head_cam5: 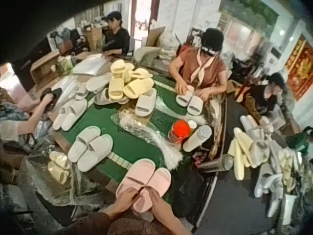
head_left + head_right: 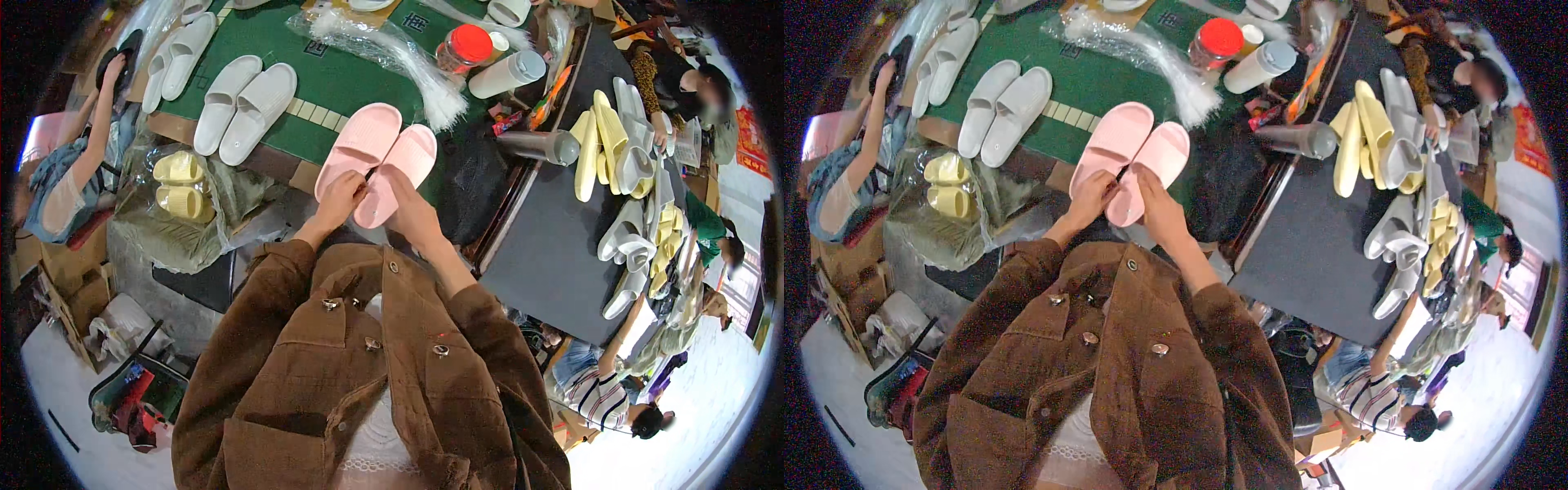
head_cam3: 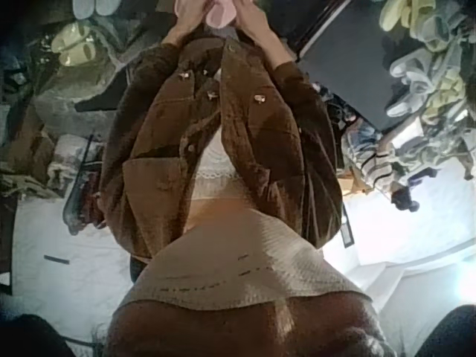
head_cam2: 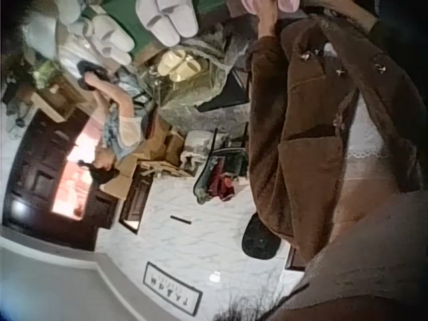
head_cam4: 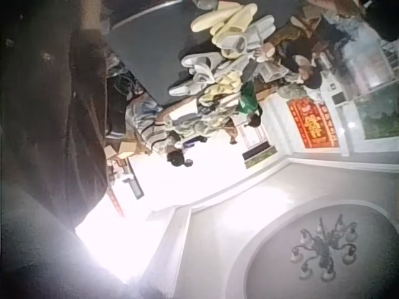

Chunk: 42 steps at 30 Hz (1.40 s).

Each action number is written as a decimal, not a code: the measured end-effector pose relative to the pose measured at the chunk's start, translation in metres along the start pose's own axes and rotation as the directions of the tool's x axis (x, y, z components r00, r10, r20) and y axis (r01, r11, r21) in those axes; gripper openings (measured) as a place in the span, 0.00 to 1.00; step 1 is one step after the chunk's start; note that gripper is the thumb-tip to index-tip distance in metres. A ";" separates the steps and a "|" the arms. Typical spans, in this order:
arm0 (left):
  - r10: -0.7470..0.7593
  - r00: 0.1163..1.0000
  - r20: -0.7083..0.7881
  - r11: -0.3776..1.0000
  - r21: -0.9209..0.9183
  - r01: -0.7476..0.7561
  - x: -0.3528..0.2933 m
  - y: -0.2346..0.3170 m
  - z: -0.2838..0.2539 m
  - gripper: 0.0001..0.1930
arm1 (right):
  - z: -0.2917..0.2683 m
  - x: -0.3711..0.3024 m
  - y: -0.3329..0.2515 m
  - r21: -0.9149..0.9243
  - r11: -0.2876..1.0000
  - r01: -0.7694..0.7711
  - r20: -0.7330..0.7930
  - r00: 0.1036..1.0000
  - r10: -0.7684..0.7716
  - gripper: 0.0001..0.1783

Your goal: The person assembles plastic slippers by hand at a workbench. They pick up pairs of slipper soles and straps, insert the straps into the soles, and place the finished pairs on the table. The person handles multiple colors including yellow, white, black, and pink.

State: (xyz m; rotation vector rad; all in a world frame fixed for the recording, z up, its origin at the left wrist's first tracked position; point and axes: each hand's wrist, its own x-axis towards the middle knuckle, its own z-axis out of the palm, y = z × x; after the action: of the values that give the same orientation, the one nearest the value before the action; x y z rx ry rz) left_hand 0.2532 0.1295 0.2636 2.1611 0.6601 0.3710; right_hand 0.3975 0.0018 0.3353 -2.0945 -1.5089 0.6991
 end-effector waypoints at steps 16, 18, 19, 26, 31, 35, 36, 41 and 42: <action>0.088 0.985 -0.146 0.995 0.062 -0.080 0.032 0.004 0.010 0.08 | 0.004 0.066 0.137 0.465 0.748 -0.474 -0.130 0.799 0.587 0.19; 0.101 0.978 -0.182 0.994 0.060 -0.091 0.032 0.002 0.010 0.08 | 0.015 0.076 0.147 0.610 0.607 -0.510 -0.050 0.740 0.671 0.20; 0.082 0.981 -0.175 0.996 0.053 -0.073 0.031 -0.001 0.010 0.08 | 0.014 0.080 0.143 0.690 0.515 -0.509 -0.007 0.707 0.707 0.20; 0.096 0.987 -0.129 0.994 0.059 -0.089 0.038 0.005 0.002 0.09 | 0.007 0.069 0.121 0.881 0.368 -0.297 -0.069 0.689 0.722 0.14; 0.068 0.993 -0.095 0.996 0.063 -0.062 0.033 -0.008 0.012 0.08 | -0.016 0.085 0.068 0.731 0.627 -0.271 -0.116 0.856 0.504 0.16; 0.129 0.990 -0.050 0.990 0.060 -0.125 0.036 -0.008 0.010 0.08 | -0.002 0.114 0.070 0.656 0.725 -0.211 -0.109 0.924 0.368 0.20; 0.142 0.989 -0.046 0.989 0.051 -0.140 0.036 -0.008 0.008 0.08 | -0.001 0.123 0.070 0.605 0.766 -0.216 -0.085 0.939 0.332 0.20; 0.151 0.988 -0.029 0.988 0.040 -0.150 0.039 -0.010 0.011 0.07 | 0.026 0.157 0.088 0.479 0.785 -0.393 -0.028 0.887 0.461 0.19; 0.098 0.995 0.011 0.993 0.059 -0.098 0.036 -0.013 0.012 0.07 | 0.027 0.163 0.085 0.462 0.784 -0.414 -0.038 0.874 0.484 0.24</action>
State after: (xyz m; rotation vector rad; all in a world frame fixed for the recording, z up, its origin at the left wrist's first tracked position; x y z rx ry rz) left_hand 0.2839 0.1493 0.2473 2.2562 0.5682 0.3993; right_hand 0.4844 0.1347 0.2392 -2.0902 -0.6659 0.9221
